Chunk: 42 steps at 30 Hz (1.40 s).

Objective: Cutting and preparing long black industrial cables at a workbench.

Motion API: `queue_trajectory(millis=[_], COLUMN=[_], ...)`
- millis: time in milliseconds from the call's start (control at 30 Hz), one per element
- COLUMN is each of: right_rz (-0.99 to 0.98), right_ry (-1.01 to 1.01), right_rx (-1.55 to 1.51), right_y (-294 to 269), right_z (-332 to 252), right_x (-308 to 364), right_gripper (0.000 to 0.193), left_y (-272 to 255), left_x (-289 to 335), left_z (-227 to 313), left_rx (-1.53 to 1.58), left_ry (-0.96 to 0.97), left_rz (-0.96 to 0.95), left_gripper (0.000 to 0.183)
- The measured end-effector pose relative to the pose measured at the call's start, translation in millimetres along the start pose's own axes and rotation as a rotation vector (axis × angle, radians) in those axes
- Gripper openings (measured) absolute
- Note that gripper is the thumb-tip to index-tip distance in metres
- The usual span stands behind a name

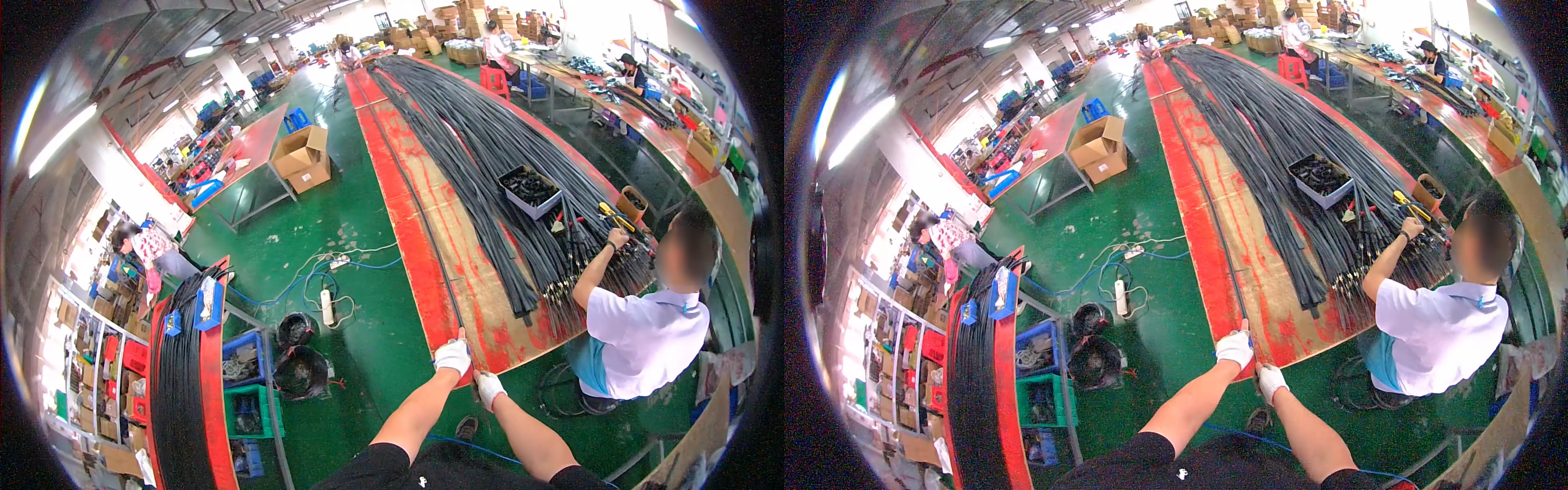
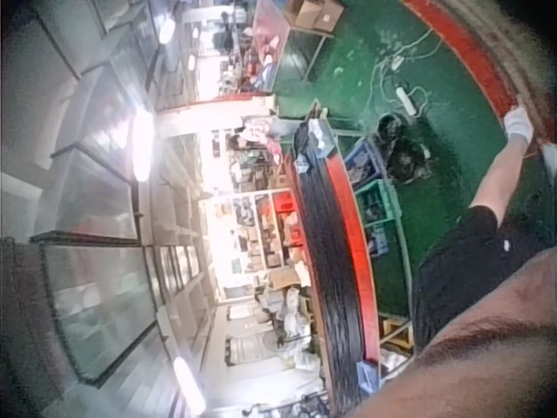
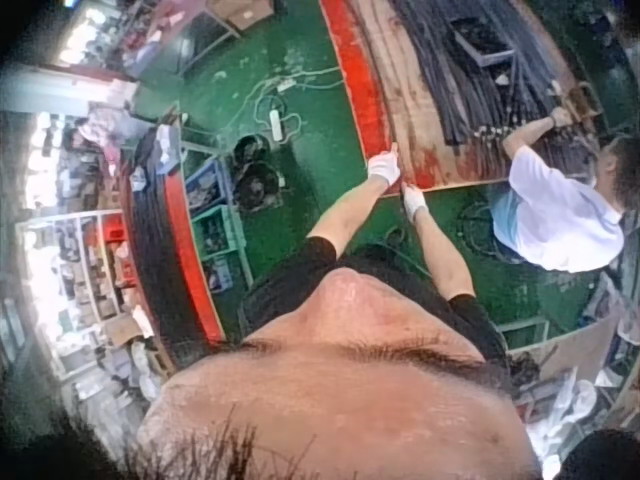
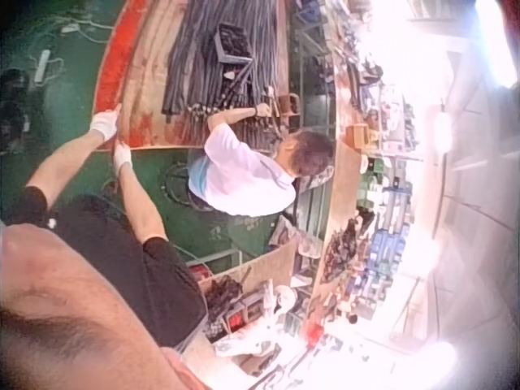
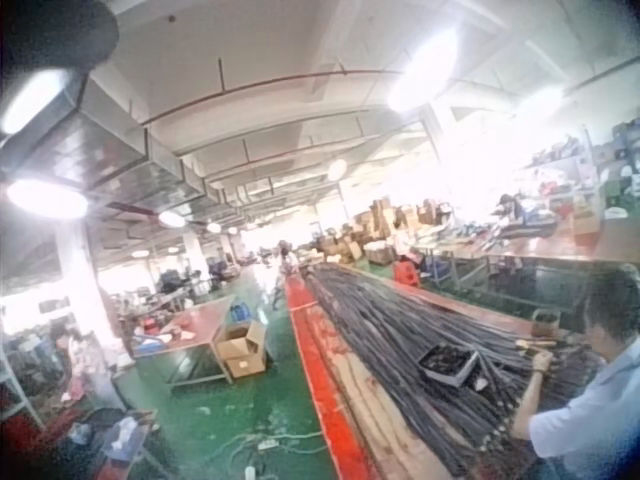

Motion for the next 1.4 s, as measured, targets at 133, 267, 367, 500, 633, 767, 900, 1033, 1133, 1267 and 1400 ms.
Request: queue_trajectory(millis=[133, 267, 367, 500, 633, 767, 900, 1033, 1133, 1267, 1400], right_rz=[-0.009, 0.082, 0.009, 0.028, 0.064, 0.158, 0.175, 0.157, 0.152, 0.082, 0.038], right_ry=[0.042, 0.020, 0.070, 0.102, 0.064, -0.030, -0.073, 0.004, 0.067, 0.201, 0.157], right_rx=[0.007, -0.019, -0.155, -0.217, -0.089, -0.005, 0.007, -0.101, -0.088, -0.027, -0.183], right_y=[6, 4, 6, -6, 6, -7, -8, -18, -51, -73, -56], right_z=[-8, -7, -2, 6, -2, 29, 47, 75, 101, 125, 91], right_x=[-2, -4, -21, -43, -32, -27, 6, 86, 151, 206, 149], right_gripper=[0.030, 0.031, 0.030, 0.028, 0.031, 0.034, 0.033, 0.035, 0.032, 0.027, 0.029], left_y=[7, 24, 31, 26, 28, 21, 14, 21, 28, 49, 34], left_x=[-14, -18, -15, -6, -7, -14, -17, -15, -11, -13, -3], left_z=[-8, -14, -13, 2, -7, 2, -1, -9, -4, -7, 1], left_rx=[-0.004, 0.032, 0.069, 0.069, 0.048, 0.020, -0.010, -0.050, -0.080, -0.069, -0.052], left_ry=[-0.026, -0.043, -0.068, -0.047, -0.063, -0.064, -0.064, -0.053, -0.026, -0.043, -0.051], left_rz=[-0.030, -0.027, -0.052, -0.093, -0.082, -0.052, 0.003, 0.060, 0.037, -0.020, -0.001], left_gripper=[0.066, 0.078, 0.079, 0.078, 0.078, 0.071, 0.067, 0.067, 0.067, 0.083, 0.069])
Point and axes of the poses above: each hand's wrist, its own x-axis away from the middle knuckle, its own y-axis out of the palm, z = x × y, the point moved 8 cm from there along -x, towards the middle knuckle, and after that the axes turned 14 degrees about -y, right-handed, at the moved point
